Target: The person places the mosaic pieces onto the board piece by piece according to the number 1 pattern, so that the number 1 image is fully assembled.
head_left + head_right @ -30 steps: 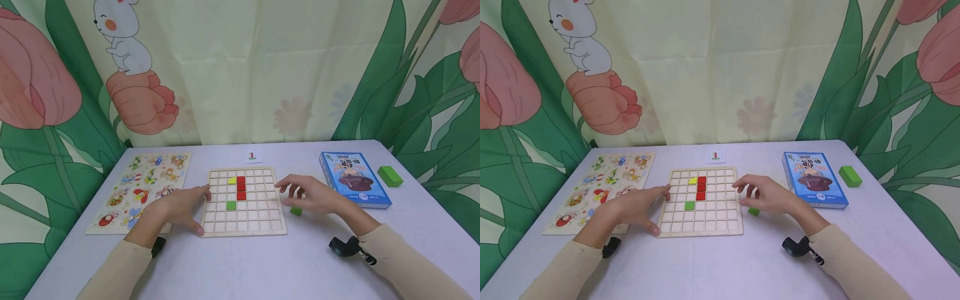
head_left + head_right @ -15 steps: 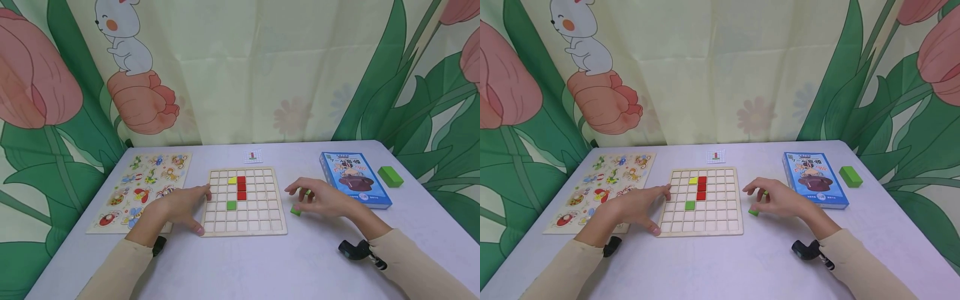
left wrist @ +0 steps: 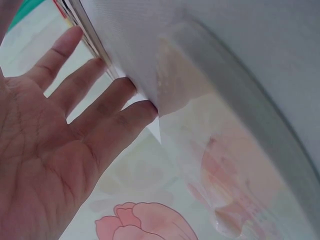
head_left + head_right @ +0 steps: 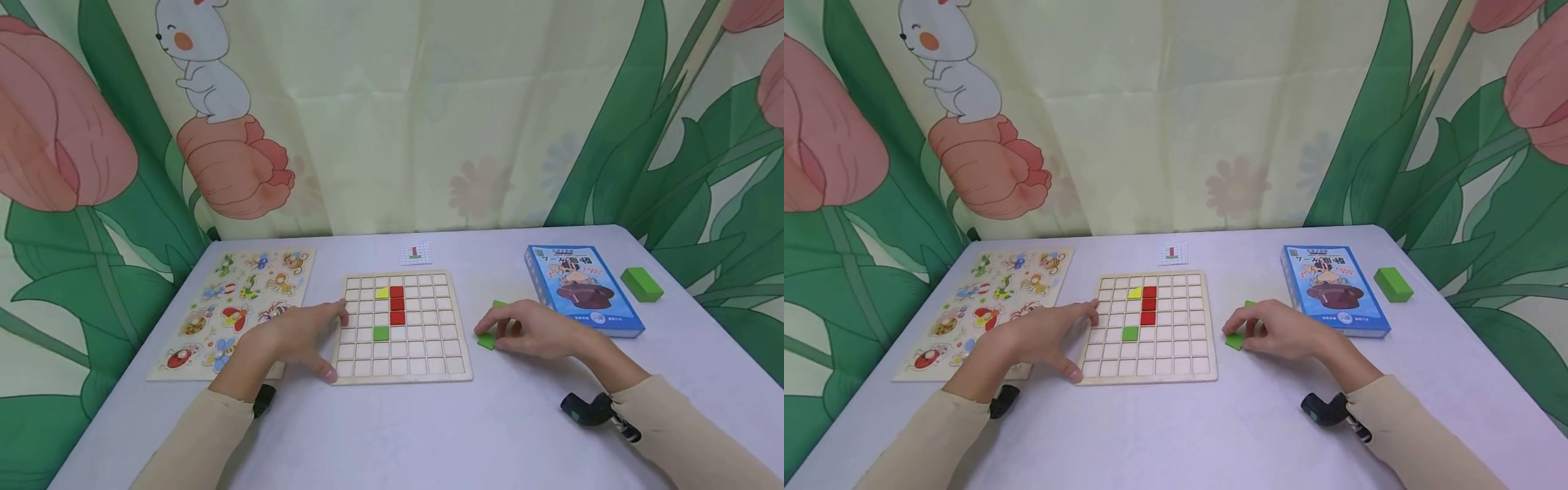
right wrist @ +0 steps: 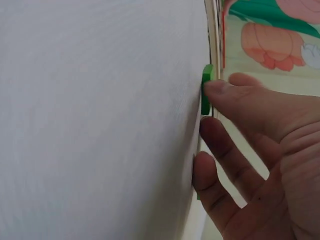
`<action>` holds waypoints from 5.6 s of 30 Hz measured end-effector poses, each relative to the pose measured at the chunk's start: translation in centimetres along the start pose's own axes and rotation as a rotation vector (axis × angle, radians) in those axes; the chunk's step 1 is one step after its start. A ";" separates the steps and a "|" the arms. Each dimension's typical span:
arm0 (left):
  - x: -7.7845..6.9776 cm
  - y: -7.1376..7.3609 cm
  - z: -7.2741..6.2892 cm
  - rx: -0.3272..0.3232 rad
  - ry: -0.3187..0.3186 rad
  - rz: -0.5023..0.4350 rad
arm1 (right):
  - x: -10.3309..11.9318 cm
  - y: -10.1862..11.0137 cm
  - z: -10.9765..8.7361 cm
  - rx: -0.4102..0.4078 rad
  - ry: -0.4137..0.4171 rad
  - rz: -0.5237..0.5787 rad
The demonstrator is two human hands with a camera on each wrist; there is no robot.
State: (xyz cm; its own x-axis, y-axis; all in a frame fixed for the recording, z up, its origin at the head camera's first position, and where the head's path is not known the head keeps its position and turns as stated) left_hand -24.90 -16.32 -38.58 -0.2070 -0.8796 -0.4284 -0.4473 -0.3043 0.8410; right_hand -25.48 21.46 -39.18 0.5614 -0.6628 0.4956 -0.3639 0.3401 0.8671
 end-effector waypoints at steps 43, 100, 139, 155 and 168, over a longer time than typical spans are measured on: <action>0.0 -0.1 0.1 -0.006 -0.014 0.032 | 0.7 1.2 0.1 -0.140 0.059 0.028; 0.2 -0.2 -0.1 -0.009 -0.023 0.009 | 7.1 -0.7 8.4 -0.070 0.197 0.230; -0.1 0.1 0.1 0.002 -0.042 0.022 | 8.0 -3.5 11.0 0.008 0.172 0.017; -0.1 0.0 0.0 0.001 -0.038 0.024 | 8.6 -3.8 10.9 0.022 0.145 -0.024; 0.0 0.0 0.3 -0.009 -0.018 0.017 | 8.1 -3.1 9.9 0.020 0.159 0.025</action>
State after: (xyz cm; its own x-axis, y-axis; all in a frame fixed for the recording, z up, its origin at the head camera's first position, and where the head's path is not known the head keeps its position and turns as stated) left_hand -25.15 -16.23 -38.71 -0.2302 -0.8780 -0.4197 -0.4355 -0.2927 0.8513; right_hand -27.14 8.47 -38.38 0.6616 -0.5400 0.5203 -0.3933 0.3409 0.8539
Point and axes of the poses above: each hand's wrist, its own z-axis towards the middle knuckle, its own y-axis out of the back of the hand, x = y × z, the point moved 5 cm from there along z, towards the middle knuckle, and after that the axes turned 9 degrees about -z, right-handed, at the moved point
